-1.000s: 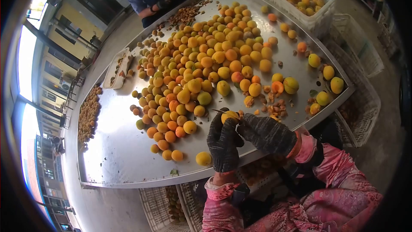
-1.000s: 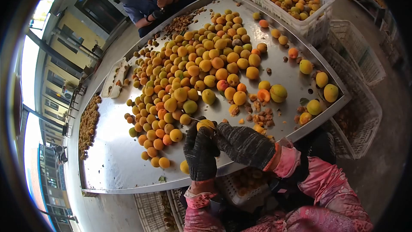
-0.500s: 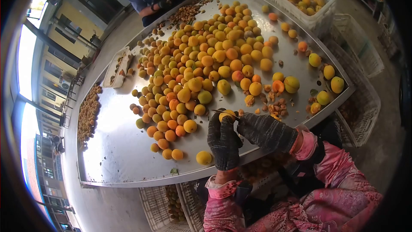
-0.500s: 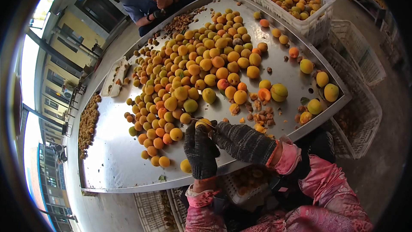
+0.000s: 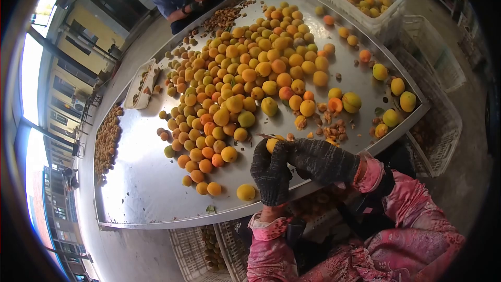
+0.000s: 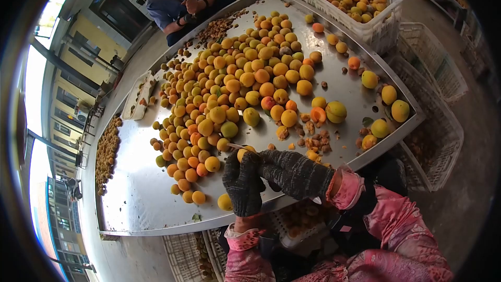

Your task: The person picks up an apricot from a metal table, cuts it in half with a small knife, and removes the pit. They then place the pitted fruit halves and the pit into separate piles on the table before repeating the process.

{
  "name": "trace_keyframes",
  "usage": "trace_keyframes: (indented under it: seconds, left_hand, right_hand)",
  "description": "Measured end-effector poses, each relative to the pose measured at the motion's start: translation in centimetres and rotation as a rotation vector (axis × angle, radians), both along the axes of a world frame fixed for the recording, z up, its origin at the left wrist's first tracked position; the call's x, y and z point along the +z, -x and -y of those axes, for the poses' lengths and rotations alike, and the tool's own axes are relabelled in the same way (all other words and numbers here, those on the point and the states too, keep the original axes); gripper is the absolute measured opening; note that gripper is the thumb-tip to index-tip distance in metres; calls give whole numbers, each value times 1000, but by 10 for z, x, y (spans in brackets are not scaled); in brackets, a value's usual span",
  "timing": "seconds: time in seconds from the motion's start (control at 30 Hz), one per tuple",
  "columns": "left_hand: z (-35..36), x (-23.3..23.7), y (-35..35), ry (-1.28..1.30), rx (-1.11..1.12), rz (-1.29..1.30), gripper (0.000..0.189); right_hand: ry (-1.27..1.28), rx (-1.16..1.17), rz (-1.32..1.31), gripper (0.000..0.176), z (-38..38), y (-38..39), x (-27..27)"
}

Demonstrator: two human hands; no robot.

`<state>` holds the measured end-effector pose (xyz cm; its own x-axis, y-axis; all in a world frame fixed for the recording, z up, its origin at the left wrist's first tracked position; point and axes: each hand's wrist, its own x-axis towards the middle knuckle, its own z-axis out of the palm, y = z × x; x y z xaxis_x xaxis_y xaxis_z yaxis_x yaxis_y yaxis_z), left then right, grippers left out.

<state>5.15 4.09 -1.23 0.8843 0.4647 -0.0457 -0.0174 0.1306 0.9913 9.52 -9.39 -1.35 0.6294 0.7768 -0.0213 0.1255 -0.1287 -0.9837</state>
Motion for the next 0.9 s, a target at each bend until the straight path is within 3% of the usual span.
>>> trace_keyframes:
  seconds: [0.03,0.1,0.13,0.2,0.23,0.27,0.3,0.33,0.4,0.43,0.53,0.6,0.63,0.7,0.73,0.8,0.83,0.9]
  left_hand:
    - [-2,2,1,-41,-39,-31,25]
    - [-1,2,2,-79,-74,-59,26]
    - [3,-1,1,12,-45,-71,27]
    - [3,-13,-2,101,-17,-84,28]
    - [-3,-29,-6,-28,6,-47,29]
    - [-4,-30,-10,-156,29,-10,31]
    - [-4,-27,-9,-155,29,-10,31]
    - [-3,-22,-7,-79,9,-53,27]
    - [0,-5,-5,-2,-7,-95,24]
    - [2,1,-4,18,-10,-147,26]
    - [-1,-2,-2,20,-17,-137,28]
    - [-3,-4,0,4,-15,-74,27]
    - [-4,-3,0,3,-30,-64,26]
    - [-5,-2,2,2,-43,-53,25]
    - [-6,-1,2,15,-56,-48,26]
    - [-5,-1,2,28,-73,-43,27]
    - [-5,-1,2,35,-81,-47,28]
    - [-4,-3,1,41,-88,-51,28]
  right_hand:
    - [0,1,-1,42,0,0,-2]
    - [32,21,432,33,0,-2,-13]
    - [32,22,432,33,-1,0,-21]
    - [211,-241,1337,36,-4,11,-34]
    - [211,-241,1337,36,-6,13,-34]
    - [215,-248,1161,36,-11,15,-32]
    - [217,-252,985,37,-14,16,-31]
    - [218,-252,985,37,-13,15,-31]
    - [293,-253,1356,38,-10,13,-33]
    - [292,-250,1356,38,-9,11,-36]
    - [107,-226,1251,37,-11,3,-43]
    - [-88,-76,632,35,-9,2,-39]
    - [-88,-74,633,35,-8,3,-23]
    - [-118,-64,-164,32,-4,6,9]
    - [-118,-64,-164,32,-3,3,4]
    - [-147,30,552,31,0,-4,-5]
    - [-147,29,552,31,2,-5,-5]
    - [-41,85,-20,34,2,-4,7]
